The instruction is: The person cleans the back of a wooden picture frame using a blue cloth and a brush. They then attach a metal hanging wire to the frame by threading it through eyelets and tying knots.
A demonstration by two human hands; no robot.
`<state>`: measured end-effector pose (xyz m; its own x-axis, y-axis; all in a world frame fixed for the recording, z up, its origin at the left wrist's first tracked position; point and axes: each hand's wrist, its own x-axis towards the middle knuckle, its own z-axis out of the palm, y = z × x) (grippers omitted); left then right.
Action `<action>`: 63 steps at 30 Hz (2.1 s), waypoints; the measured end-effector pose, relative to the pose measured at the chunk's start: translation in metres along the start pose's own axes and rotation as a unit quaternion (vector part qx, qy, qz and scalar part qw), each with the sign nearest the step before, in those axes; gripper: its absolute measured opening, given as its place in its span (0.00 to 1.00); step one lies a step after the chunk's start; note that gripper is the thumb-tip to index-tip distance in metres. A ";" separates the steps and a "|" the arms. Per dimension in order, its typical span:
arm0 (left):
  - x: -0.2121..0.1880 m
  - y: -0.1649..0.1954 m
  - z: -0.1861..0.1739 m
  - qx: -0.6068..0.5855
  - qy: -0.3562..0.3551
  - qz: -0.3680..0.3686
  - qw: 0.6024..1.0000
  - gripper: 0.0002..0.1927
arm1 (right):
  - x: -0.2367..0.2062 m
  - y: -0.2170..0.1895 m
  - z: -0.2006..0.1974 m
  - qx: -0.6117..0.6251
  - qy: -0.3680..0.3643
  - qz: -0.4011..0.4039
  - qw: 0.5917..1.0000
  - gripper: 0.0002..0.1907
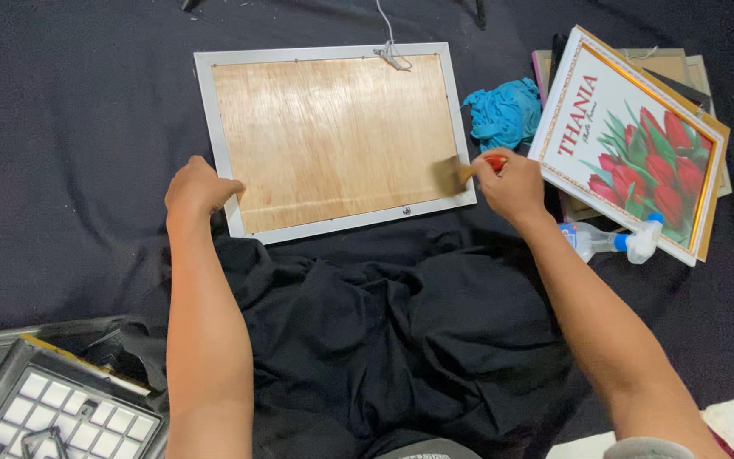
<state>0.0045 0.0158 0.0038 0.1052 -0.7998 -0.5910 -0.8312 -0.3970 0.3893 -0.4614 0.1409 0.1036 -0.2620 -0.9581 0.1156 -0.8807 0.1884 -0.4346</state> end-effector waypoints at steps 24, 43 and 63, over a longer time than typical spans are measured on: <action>0.013 -0.001 0.000 0.008 0.004 0.016 1.000 0.36 | 0.113 0.020 0.030 -0.046 0.014 -0.076 0.996 0.13; 0.015 -0.003 -0.017 -0.018 -0.010 -0.010 1.000 0.31 | -0.042 -0.198 0.144 0.132 -0.060 -0.208 0.967 0.09; 0.017 -0.001 -0.021 -0.048 0.018 0.000 0.999 0.28 | 0.108 -0.207 0.225 0.403 -0.117 -0.020 0.908 0.11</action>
<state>0.0190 -0.0067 0.0085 0.1262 -0.8145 -0.5662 -0.7748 -0.4374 0.4565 -0.2182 -0.0505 0.0051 -0.0630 -0.9980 -0.0058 -0.2887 0.0238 -0.9571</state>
